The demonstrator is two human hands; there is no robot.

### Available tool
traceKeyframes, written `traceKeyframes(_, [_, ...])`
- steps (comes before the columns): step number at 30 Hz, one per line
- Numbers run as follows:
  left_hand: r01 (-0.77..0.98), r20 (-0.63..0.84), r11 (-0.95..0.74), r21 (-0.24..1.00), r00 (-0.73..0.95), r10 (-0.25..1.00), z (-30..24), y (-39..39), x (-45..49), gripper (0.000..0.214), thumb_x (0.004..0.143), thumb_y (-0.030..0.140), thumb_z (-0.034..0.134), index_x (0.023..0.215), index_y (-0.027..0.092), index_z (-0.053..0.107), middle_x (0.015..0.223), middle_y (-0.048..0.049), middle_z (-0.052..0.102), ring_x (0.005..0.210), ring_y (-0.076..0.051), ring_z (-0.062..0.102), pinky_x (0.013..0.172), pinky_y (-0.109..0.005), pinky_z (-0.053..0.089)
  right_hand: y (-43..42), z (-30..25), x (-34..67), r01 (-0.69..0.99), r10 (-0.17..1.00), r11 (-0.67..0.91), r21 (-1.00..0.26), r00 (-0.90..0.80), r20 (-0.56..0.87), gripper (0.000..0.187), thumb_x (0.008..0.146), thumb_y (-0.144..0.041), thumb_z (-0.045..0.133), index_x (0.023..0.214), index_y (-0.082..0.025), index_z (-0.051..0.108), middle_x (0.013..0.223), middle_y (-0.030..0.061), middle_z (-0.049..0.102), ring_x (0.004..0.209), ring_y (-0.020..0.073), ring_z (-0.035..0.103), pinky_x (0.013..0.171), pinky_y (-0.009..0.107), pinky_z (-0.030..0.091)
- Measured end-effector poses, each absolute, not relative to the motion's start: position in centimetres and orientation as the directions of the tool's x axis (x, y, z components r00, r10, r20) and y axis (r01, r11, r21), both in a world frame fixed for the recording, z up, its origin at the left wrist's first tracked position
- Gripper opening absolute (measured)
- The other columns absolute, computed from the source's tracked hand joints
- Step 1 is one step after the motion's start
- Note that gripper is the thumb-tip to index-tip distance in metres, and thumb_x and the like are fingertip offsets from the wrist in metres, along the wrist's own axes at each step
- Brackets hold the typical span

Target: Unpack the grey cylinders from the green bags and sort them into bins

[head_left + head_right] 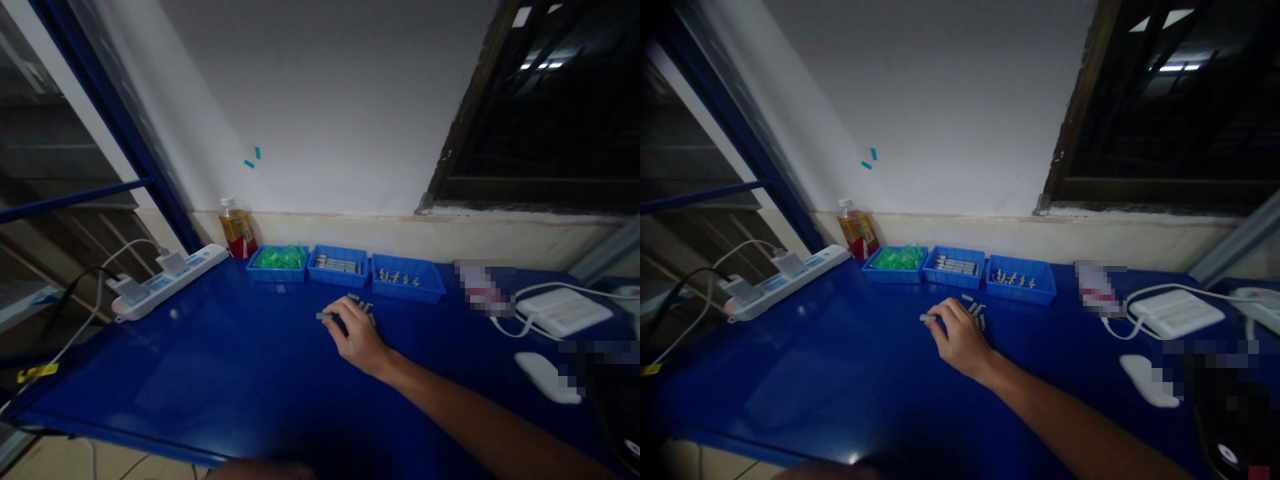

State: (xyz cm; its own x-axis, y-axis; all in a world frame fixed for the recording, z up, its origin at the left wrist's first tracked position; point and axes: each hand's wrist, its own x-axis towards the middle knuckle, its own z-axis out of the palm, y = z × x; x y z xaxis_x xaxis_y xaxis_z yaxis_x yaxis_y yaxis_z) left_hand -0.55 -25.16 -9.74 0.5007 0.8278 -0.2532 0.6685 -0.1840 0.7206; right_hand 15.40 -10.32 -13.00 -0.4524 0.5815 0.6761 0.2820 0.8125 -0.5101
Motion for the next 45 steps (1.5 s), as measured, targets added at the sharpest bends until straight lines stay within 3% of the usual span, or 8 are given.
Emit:
traceKeyframes(5, [0.701,0.257,-0.407,0.585,0.315,0.914,-6.9,-16.9,-0.8,0.032,0.087,0.029,0.053,0.118,0.022,0.050,0.117,-0.0084,0.056,0.108,-0.021,0.052,0.095,-0.038,0.043,-10.1,-12.7,15.6,0.292,0.662,0.749,-0.595,-0.377,0.648,0.022,0.094,-0.024,0.037,0.079,-0.020,0.053,0.073,0.0029,0.055,0.072,0.0154,0.054,0.067,0.030,0.042])
traceKeyframes(10, [0.672,0.393,-0.563,0.481,0.408,0.824,-8.6,-13.2,-0.9,0.015,0.092,0.023,0.044,0.102,0.018,0.054,0.091,-0.0049,0.061,0.083,-0.015,0.056,0.076,-0.028,0.046,-10.0,-12.2,15.7,0.293,0.725,0.687,-0.665,-0.340,0.599,0.030,0.095,-0.024,0.034,0.069,-0.020,0.048,0.066,0.0007,0.051,0.064,0.0132,0.051,0.060,0.027,0.040])
traceKeyframes(16, [0.601,0.305,-0.449,0.661,0.331,0.893,-7.5,-10.2,-1.4,0.025,0.093,0.031,0.042,0.090,0.015,0.060,0.081,-0.0024,0.063,0.074,-0.013,0.057,0.070,-0.023,0.042,-9.1,-11.3,16.3,0.424,0.726,0.685,-0.593,-0.330,0.603,0.024,0.089,-0.026,0.050,0.112,-0.020,0.048,0.091,0.0064,0.058,0.083,0.0178,0.056,0.075,0.032,0.047])
traceKeyframes(23, [0.528,0.212,-0.383,0.758,0.357,0.910,-8.7,-7.8,-0.9,0.042,0.094,0.039,0.038,0.067,0.013,0.057,0.062,0.0009,0.057,0.060,-0.011,0.053,0.060,-0.021,0.039,-8.3,-9.7,16.8,0.599,0.632,0.740,-0.307,-0.461,0.623,0.010,0.090,-0.020,0.047,0.088,-0.018,0.056,0.083,0.0071,0.062,0.078,0.0195,0.055,0.073,0.035,0.042])
traceKeyframes(27, [0.466,0.186,-0.293,0.835,0.262,0.947,-10.2,-7.6,-1.3,0.045,0.095,0.041,0.031,0.078,0.013,0.062,0.066,-0.0004,0.060,0.062,-0.013,0.055,0.061,-0.022,0.041,-5.2,-7.6,16.1,0.677,0.661,0.704,-0.213,-0.516,0.544,0.014,0.089,-0.025,0.049,0.086,-0.017,0.060,0.080,0.0069,0.063,0.079,0.0207,0.054,0.071,0.034,0.039])
traceKeyframes(30, [0.527,0.161,-0.298,0.796,0.289,0.944,-11.0,-7.8,-1.5,0.040,0.095,0.040,0.033,0.088,0.014,0.063,0.071,-0.0015,0.062,0.066,-0.014,0.058,0.064,-0.023,0.042,-0.9,-6.4,14.3,0.746,0.759,0.613,-0.260,-0.464,0.456,0.013,0.086,-0.027,0.052,0.085,-0.018,0.061,0.084,0.0057,0.065,0.081,0.0193,0.056,0.073,0.031,0.040])
traceKeyframes(35, [0.591,0.169,-0.432,0.681,0.448,0.878,-11.4,-8.2,-1.4,0.031,0.095,0.032,0.036,0.095,0.016,0.063,0.089,-0.0048,0.066,0.081,-0.016,0.060,0.076,-0.026,0.044,4.5,-6.5,11.2,0.844,0.862,0.503,-0.188,-0.506,0.035,0.014,0.079,-0.031,0.059,0.085,-0.022,0.067,0.087,0.0056,0.070,0.079,0.0197,0.063,0.063,0.026,0.040])
traceKeyframes(45, [0.634,0.173,-0.534,0.559,0.541,0.823,-11.3,-8.2,-1.6,0.028,0.095,0.027,0.035,0.091,0.017,0.060,0.085,-0.0036,0.062,0.081,-0.015,0.059,0.077,-0.027,0.046,5.4,-6.8,10.1,0.885,0.889,0.452,-0.115,-0.457,-0.020,0.024,0.075,-0.040,0.066,0.081,-0.017,0.069,0.085,0.0125,0.070,0.080,0.0243,0.065,0.063,0.028,0.042])
